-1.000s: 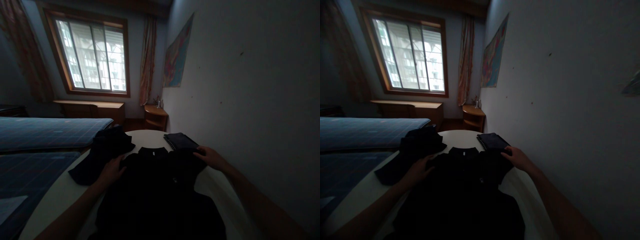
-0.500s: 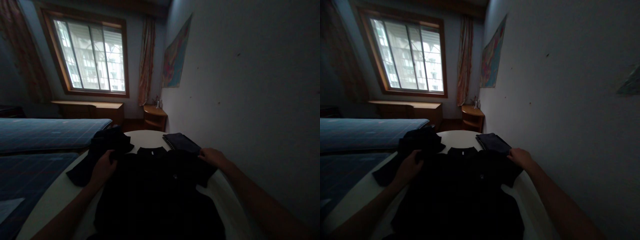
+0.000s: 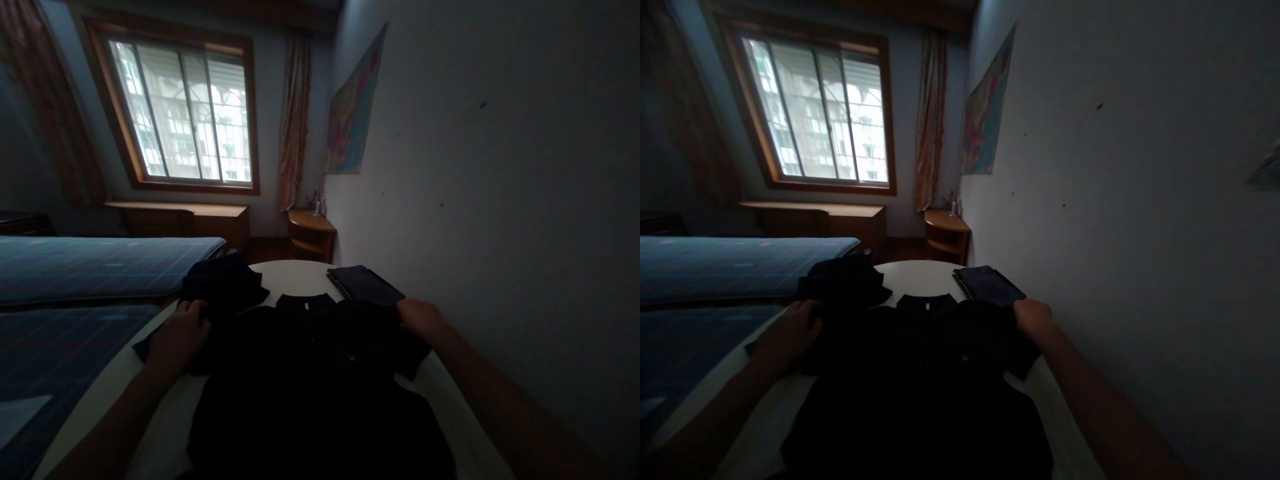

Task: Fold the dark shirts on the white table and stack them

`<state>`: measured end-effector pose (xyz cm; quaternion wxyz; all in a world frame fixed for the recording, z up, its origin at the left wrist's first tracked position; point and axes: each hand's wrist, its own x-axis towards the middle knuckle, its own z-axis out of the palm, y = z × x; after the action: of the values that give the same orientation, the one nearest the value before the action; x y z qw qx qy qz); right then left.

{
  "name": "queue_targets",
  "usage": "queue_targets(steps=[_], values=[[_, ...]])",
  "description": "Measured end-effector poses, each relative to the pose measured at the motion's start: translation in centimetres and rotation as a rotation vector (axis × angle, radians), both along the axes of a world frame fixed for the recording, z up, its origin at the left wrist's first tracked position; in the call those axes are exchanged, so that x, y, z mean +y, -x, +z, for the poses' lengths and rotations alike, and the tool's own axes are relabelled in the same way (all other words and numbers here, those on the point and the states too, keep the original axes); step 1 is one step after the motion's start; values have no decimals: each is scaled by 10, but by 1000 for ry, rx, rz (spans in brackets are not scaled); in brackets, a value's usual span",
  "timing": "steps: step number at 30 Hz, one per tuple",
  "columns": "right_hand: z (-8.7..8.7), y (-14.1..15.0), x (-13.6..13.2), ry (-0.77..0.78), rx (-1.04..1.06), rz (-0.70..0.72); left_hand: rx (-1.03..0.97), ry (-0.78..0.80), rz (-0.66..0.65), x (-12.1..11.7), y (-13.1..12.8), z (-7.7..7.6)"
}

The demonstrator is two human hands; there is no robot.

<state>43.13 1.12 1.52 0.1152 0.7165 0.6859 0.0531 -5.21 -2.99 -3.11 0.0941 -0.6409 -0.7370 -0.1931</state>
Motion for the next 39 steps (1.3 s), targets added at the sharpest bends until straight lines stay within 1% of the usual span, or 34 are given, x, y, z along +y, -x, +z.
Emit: queue_targets(steps=[2,4,6,9,11,13,16,19,21,24,26,28,32,34,36,37,39], values=[[3,13,2,-58,-15,30,145,15,32,-1,-5,2],[3,29,6,-153,-18,98,226,17,-13,1,-18,3],[0,45,13,-232,-11,180,209,59,-128,9,-36,3],[-10,65,27,-263,-5,278,112,169,-322,29,-63,-3],[-20,75,36,-270,-7,318,89,228,-383,44,-76,-9],[-30,82,42,-269,-1,337,95,265,-385,57,-85,-14],[-43,87,46,-250,16,357,106,278,-352,71,-91,-19],[-48,88,46,-250,46,386,101,288,-359,80,-94,-20],[-45,87,46,-268,88,377,90,292,-397,83,-94,-19],[-34,83,50,-299,183,314,62,268,-479,87,-94,-13],[-24,78,54,-319,259,268,30,222,-527,91,-95,-4],[-14,73,60,-352,316,238,13,151,-558,98,-98,8],[3,66,81,-460,317,180,85,30,-519,119,-110,34],[9,63,95,-498,303,144,140,16,-487,132,-117,42],[11,62,110,-517,301,110,173,27,-470,145,-124,42],[11,63,118,-517,303,92,181,40,-462,152,-127,39],[4,64,129,-493,313,70,194,76,-446,162,-132,28]])
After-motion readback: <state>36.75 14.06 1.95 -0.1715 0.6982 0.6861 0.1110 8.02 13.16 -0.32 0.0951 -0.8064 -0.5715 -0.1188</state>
